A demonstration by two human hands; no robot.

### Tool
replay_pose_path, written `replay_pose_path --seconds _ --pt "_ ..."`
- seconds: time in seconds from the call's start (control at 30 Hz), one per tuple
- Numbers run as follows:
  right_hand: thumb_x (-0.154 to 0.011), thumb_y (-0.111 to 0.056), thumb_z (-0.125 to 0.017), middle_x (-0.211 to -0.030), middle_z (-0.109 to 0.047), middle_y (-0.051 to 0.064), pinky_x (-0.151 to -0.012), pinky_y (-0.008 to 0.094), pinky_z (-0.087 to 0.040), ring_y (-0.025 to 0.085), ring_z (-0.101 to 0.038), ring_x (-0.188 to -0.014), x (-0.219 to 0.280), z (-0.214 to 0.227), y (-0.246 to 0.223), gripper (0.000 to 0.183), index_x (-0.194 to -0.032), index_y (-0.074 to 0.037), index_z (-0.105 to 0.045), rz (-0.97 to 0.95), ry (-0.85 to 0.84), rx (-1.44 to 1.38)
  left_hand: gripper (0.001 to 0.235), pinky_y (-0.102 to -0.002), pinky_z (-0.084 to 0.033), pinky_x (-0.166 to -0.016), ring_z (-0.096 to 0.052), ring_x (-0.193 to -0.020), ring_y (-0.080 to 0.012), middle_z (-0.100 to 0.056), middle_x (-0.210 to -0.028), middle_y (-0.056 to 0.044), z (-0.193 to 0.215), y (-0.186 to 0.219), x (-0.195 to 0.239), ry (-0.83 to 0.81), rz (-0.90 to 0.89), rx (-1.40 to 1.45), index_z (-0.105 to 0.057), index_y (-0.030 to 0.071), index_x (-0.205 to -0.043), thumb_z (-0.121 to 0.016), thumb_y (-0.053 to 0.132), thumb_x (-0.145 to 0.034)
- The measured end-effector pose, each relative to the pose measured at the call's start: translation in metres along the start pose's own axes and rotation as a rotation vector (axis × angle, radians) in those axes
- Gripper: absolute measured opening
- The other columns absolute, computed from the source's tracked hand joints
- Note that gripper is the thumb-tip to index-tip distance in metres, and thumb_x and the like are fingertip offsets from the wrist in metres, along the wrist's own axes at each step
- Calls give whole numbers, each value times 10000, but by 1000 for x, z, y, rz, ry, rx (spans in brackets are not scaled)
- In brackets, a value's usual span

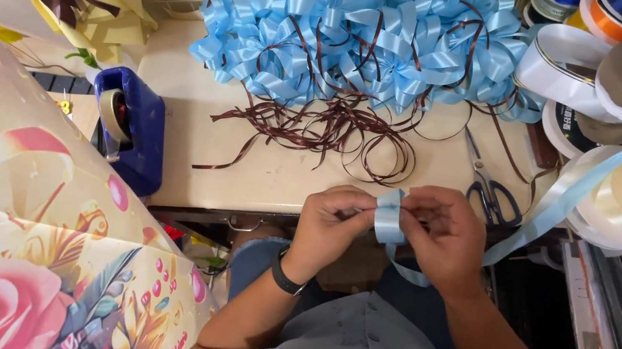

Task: The person folds a light blue ribbon into loops, secures the center with a thin brown ribbon, and trims the excess with scissors. They repeat this process to make multiple bows, placing each finished bow on a pile on the table.

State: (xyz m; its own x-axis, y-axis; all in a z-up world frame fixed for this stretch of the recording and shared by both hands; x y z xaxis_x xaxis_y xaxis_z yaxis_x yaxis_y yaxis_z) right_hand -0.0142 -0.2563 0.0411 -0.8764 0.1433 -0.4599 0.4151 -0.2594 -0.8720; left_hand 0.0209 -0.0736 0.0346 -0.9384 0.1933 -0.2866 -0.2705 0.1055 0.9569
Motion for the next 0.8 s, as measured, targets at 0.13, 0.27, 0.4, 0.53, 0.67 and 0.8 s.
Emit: replay_pose_path --seconds 0.13,0.27,0.4,0.53,0.67,0.8 --pt "-869 -3 -844 -929 -774 79 -681 328 -643 203 -758 -807 1 -9 -24 287 -1139 -35 -754 281 76 275 103 -276 -550 -700 -634 -810 -92 -773 -860 -85 4 -5 -4 11 22 -13 -839 97 -942 -842 31 -863" --pt "-880 26 -807 -934 -790 128 -693 400 -654 280 -765 -825 -2 -9 -38 267 -1140 -27 -774 318 -8 266 103 -300 -548 -702 -639 -798 -133 -767 -847 -107 9 -9 -8 -46 80 8 -836 77 -935 -826 9 -859" --pt "-845 26 -812 -944 -816 123 -704 363 -661 230 -796 -812 -3 -4 -37 253 -1093 -17 -781 185 -105 191 110 -295 -566 -711 -643 -805 -138 -764 -839 -112 10 -5 -11 -116 157 39 -837 80 -952 -806 9 -875" --pt "-821 39 -811 -886 -819 126 -655 367 -661 239 -801 -766 -6 3 -33 240 -1050 -24 -785 101 -135 140 83 -282 -574 -655 -631 -775 -119 -739 -825 -125 8 -5 -13 -160 162 77 -820 33 -945 -799 -3 -874" --pt "-772 68 -829 -840 -810 142 -681 389 -664 241 -805 -790 -10 7 -26 233 -976 -24 -762 1 -175 -10 72 -274 -593 -609 -669 -704 -136 -734 -793 -130 3 -9 -9 -213 139 98 -823 41 -905 -816 -14 -859" --pt "-727 79 -857 -769 -750 99 -617 382 -648 272 -774 -689 -19 7 -24 267 -902 -64 -715 87 -152 135 59 -269 -581 -548 -678 -625 -128 -723 -752 -117 0 -7 -6 -216 81 87 -807 44 -833 -837 -5 -849"
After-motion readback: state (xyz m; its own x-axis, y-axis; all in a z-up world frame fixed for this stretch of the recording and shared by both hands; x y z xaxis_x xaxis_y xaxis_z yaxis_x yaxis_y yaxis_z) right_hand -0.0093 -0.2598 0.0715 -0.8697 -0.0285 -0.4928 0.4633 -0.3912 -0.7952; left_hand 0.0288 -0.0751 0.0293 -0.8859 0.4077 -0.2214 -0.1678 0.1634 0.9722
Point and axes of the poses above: each hand's wrist, its own x-axis away from the middle knuckle, its own z-axis out of the back of the hand, y = z × x, the point moved 3 cm from there along -x, towards the middle knuckle
